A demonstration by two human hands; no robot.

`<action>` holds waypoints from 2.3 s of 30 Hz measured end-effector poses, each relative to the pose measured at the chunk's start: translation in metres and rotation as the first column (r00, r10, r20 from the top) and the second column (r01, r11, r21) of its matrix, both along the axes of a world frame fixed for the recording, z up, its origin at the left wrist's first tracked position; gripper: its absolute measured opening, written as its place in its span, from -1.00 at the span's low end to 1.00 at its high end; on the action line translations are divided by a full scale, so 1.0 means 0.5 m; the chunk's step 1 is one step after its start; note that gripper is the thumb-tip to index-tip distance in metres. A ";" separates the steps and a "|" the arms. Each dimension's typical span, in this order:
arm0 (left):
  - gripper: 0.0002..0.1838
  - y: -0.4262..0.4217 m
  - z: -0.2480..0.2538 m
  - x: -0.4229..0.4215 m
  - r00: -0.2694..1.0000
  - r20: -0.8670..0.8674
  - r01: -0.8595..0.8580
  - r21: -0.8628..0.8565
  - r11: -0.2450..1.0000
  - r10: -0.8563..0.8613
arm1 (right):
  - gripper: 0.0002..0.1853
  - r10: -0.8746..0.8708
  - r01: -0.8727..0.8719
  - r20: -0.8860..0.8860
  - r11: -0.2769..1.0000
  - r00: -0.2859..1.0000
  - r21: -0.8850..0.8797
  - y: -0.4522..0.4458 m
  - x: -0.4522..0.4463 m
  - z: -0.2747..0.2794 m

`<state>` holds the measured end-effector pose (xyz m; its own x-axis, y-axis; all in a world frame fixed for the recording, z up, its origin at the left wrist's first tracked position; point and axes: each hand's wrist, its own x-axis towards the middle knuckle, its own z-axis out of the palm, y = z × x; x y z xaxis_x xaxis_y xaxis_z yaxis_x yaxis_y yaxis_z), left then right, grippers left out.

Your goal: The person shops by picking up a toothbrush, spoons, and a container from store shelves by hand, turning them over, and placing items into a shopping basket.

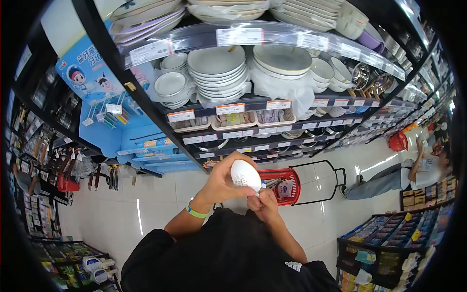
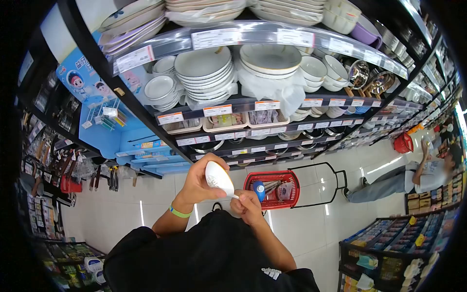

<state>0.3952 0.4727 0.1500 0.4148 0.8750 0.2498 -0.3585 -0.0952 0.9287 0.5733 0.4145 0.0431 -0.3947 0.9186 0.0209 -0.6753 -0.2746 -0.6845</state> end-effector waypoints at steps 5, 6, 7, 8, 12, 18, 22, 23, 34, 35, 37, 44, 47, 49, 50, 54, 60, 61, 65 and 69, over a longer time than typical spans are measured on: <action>-0.27 0.015 -0.005 0.103 0.997 -0.070 -0.036 0.030 0.999 0.038 | -0.49 0.001 -0.001 0.016 1.000 1.000 0.016 0.009 0.097 -0.016; -0.27 0.021 -0.010 0.127 0.997 -0.081 -0.008 0.026 1.000 0.010 | -0.49 -0.028 0.028 0.005 1.000 1.000 0.011 0.011 0.118 -0.022; -0.27 0.027 -0.016 0.153 0.999 -0.033 0.027 0.004 1.000 -0.027 | -0.50 -0.042 0.042 0.022 0.999 0.999 0.031 0.015 0.142 -0.029; -0.26 0.036 -0.026 0.181 0.998 0.015 0.068 -0.021 0.997 -0.068 | -0.51 -0.063 0.061 0.039 0.997 0.997 0.047 0.018 0.165 -0.034; -0.31 0.066 -0.141 0.298 0.980 -0.080 0.160 -0.220 0.962 -0.181 | -0.64 -0.085 0.109 0.168 0.985 0.982 -0.134 0.017 0.257 -0.062; -0.64 0.039 -0.429 0.425 0.934 -0.176 0.100 -0.706 0.701 -0.310 | -0.73 0.015 0.104 0.400 0.956 0.916 -0.274 -0.025 0.374 -0.196; -0.68 -0.007 -0.523 0.469 0.881 -0.268 0.023 -0.798 0.603 -0.389 | -0.69 0.073 0.115 0.388 0.890 0.919 -0.441 -0.065 0.426 -0.304; -0.68 -0.014 -0.533 0.477 0.872 -0.279 -0.003 -0.824 0.566 -0.401 | -0.72 0.074 0.144 0.376 0.842 0.924 -0.519 -0.076 0.428 -0.320; -0.71 0.045 -0.753 0.548 0.614 -0.437 -0.080 -0.863 0.499 -0.657 | -0.60 0.120 0.393 0.802 0.823 0.585 -0.410 -0.086 0.407 -0.520; -0.71 0.049 -0.790 0.558 0.595 -0.430 -0.096 -0.877 0.471 -0.679 | -0.59 0.190 0.401 0.834 0.807 0.518 -0.433 -0.079 0.402 -0.549; -0.74 0.048 -0.890 0.572 0.499 -0.488 -0.076 -0.848 0.525 -0.716 | -0.62 0.266 0.381 0.777 0.752 0.571 -0.538 -0.062 0.403 -0.626; -0.72 0.069 -1.320 0.542 0.357 -0.401 0.003 -0.903 0.430 -0.844 | -0.65 0.071 0.480 0.742 0.720 0.667 -0.501 -0.070 0.385 -1.116; -0.67 0.105 -1.425 0.592 0.406 -0.367 -0.106 -0.928 0.356 -0.837 | -0.73 0.156 0.387 0.712 0.749 0.685 -0.537 -0.056 0.399 -1.329; -0.65 0.119 -1.540 0.596 0.362 -0.373 -0.052 -0.923 0.381 -0.854 | -0.80 0.113 0.268 0.818 0.912 0.564 -0.311 -0.033 0.433 -1.460; -0.65 0.124 -1.575 0.607 0.366 -0.371 -0.064 -0.925 0.374 -0.854 | -0.78 0.180 0.217 0.872 0.927 0.455 -0.304 -0.008 0.453 -1.503; -0.62 0.130 -1.667 0.624 0.368 -0.377 -0.104 -0.925 0.365 -0.850 | -0.62 0.388 0.142 0.896 0.895 0.216 -0.422 0.052 0.500 -1.675; -0.61 0.111 -1.754 0.574 0.375 -0.330 -0.102 -0.944 0.315 -0.867 | -0.64 0.606 -0.174 0.756 0.740 -0.247 -0.650 0.055 0.498 -1.979; -0.61 0.107 -1.762 0.564 0.375 -0.321 -0.093 -0.946 0.310 -0.869 | -0.77 0.408 -0.289 0.797 0.777 -0.445 -0.559 0.041 0.471 -2.026; -0.66 0.086 -1.772 0.531 0.329 -0.323 -0.116 -0.946 0.302 -0.887 | -0.73 0.515 -0.101 0.775 0.806 -0.366 -0.583 0.062 0.469 -2.025; -0.71 0.067 -1.746 0.511 0.288 -0.379 -0.021 -0.921 0.390 -0.879 | -0.52 0.568 0.509 0.788 0.763 -0.237 -0.398 0.059 0.431 -1.936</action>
<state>0.6509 0.5061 -0.7229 0.3398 0.0448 -0.9394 0.7879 0.5320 0.3103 0.7889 0.4440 -0.9251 0.5440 0.4831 -0.6861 0.5862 -0.8038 -0.1011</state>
